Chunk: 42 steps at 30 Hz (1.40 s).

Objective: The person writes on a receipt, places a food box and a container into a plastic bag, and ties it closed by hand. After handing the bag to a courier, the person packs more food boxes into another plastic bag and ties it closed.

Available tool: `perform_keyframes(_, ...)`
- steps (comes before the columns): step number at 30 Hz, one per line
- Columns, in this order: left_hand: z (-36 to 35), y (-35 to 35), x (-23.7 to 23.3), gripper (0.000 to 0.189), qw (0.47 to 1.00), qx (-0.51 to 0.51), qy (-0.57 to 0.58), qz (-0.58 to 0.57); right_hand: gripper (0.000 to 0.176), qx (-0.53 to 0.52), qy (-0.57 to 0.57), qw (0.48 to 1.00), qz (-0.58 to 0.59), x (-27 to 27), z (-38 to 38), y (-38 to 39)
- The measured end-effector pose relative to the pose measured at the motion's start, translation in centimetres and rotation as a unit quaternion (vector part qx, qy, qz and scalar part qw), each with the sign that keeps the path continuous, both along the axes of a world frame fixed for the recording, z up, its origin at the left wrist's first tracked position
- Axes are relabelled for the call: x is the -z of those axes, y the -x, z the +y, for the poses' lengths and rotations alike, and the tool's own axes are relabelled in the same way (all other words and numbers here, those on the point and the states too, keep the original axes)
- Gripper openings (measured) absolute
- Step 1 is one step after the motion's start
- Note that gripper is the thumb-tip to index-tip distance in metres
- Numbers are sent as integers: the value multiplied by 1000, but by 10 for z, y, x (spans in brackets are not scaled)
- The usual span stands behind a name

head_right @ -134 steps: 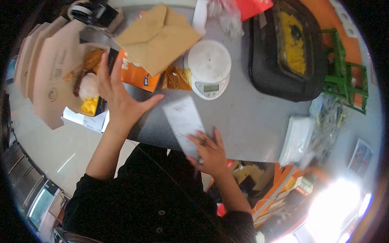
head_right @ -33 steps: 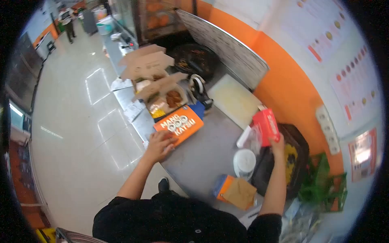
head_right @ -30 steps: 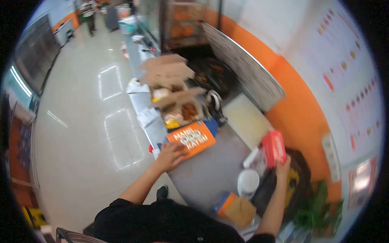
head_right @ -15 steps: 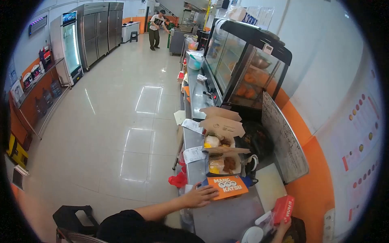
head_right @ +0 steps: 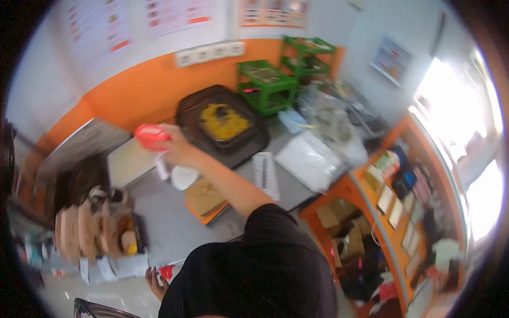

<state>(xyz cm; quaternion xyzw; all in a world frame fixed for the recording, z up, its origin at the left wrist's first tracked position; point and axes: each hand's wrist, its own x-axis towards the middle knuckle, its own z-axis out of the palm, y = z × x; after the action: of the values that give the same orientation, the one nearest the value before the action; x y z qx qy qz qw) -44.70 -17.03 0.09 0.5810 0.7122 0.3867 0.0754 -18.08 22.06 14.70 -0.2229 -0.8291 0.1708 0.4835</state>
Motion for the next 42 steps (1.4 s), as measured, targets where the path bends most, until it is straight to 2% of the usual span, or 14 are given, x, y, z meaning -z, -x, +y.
perform_keyframes(6,94,-11,0,26,978,209,12,3,36,123,297,947,15,-3,-105,-165)
perform_keyframes(11,195,-110,-90,24,895,366,-214,138,32,403,114,906,61,70,-175,-347)
perform_keyframes(12,214,-120,-94,22,889,375,-211,156,27,481,59,860,161,77,-199,-389)
perform_keyframes(13,233,-126,-86,25,895,338,-217,197,23,602,202,730,251,74,-234,-427)
perform_keyframes(16,286,-151,-90,20,921,299,-186,168,29,841,163,437,273,46,-330,-525)
perform_keyframes(18,311,-182,-102,26,914,325,-214,118,38,922,179,337,63,96,-381,-590)
perform_keyframes(20,330,-209,-114,24,904,329,-219,165,39,859,371,347,58,106,-389,-609)
perform_keyframes(22,343,-227,-121,24,891,320,-231,226,36,795,349,494,43,163,-403,-643)
perform_keyframes(23,349,-226,-118,26,897,319,-207,224,33,738,469,436,-212,159,-393,-648)
perform_keyframes(25,348,-242,-141,30,890,316,-217,245,33,811,349,461,86,242,-421,-690)
perform_keyframes(28,342,-238,-165,29,896,288,-210,264,43,858,224,436,-152,244,-436,-698)
perform_keyframes(32,313,-191,-162,27,936,198,-149,248,46,775,440,453,32,107,-367,-613)
perform_keyframes(39,234,-129,-106,26,989,93,3,113,41,562,396,720,98,35,-231,-486)
perform_keyframes(42,205,-115,-86,49,961,107,65,-245,38,308,521,789,105,12,-148,-376)
